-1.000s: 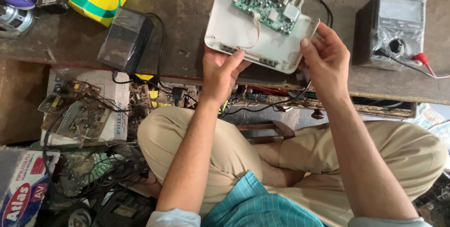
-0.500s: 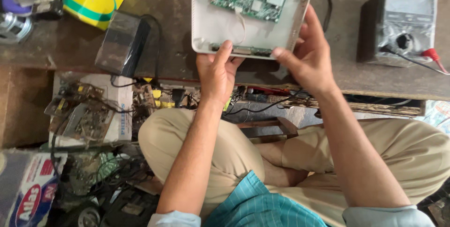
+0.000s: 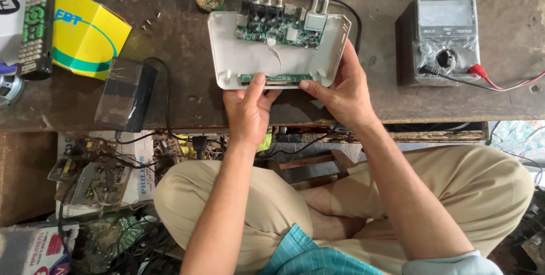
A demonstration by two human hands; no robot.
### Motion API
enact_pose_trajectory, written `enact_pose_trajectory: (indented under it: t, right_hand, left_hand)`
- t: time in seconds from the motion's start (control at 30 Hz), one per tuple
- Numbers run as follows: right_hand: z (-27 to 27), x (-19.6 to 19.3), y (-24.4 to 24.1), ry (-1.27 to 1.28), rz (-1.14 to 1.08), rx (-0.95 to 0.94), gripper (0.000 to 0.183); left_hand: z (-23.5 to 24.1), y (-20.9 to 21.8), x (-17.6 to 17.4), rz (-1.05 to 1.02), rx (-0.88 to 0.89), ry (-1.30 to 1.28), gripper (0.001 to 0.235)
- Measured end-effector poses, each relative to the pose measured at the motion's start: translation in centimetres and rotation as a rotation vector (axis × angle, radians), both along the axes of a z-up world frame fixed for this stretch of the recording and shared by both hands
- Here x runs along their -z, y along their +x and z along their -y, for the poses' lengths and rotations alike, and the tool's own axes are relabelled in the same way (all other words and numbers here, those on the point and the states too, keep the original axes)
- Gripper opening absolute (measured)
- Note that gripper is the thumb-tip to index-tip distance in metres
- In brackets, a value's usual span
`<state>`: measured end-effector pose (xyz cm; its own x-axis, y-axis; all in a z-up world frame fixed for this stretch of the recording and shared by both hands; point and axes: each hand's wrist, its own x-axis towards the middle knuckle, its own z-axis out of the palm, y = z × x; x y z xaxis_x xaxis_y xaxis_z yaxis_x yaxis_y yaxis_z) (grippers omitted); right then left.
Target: The person tests a circuit board with a multimeter, then disassembles a white digital set-top box to remove a ribbon cable. They reassemble the device by placing the circuit board and a display module back into the casing.
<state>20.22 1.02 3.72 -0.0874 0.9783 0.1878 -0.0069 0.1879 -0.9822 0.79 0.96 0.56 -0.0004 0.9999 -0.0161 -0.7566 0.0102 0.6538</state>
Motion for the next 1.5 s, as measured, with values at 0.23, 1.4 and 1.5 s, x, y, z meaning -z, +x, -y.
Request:
enact_pose_trajectory:
  t: [0.23, 1.4, 1.5]
  right_hand:
    - [-0.3, 0.0, 0.2, -0.101, -0.028, 0.04, 0.091]
    - [-0.2, 0.1, -0.1, -0.034, -0.066, -0.063, 0.089]
    - [-0.2, 0.1, -0.1, -0.029, -0.057, -0.053, 0.086]
  left_hand:
    - [0.0, -0.1, -0.4, 0.043, 0.017, -0.013, 0.037]
    - [0.5, -0.2, 1.1, 0.085, -0.104, 0.071, 0.049]
    - [0.6, -0.1, 1.1, 0.043, -0.091, 0.083, 0.048]
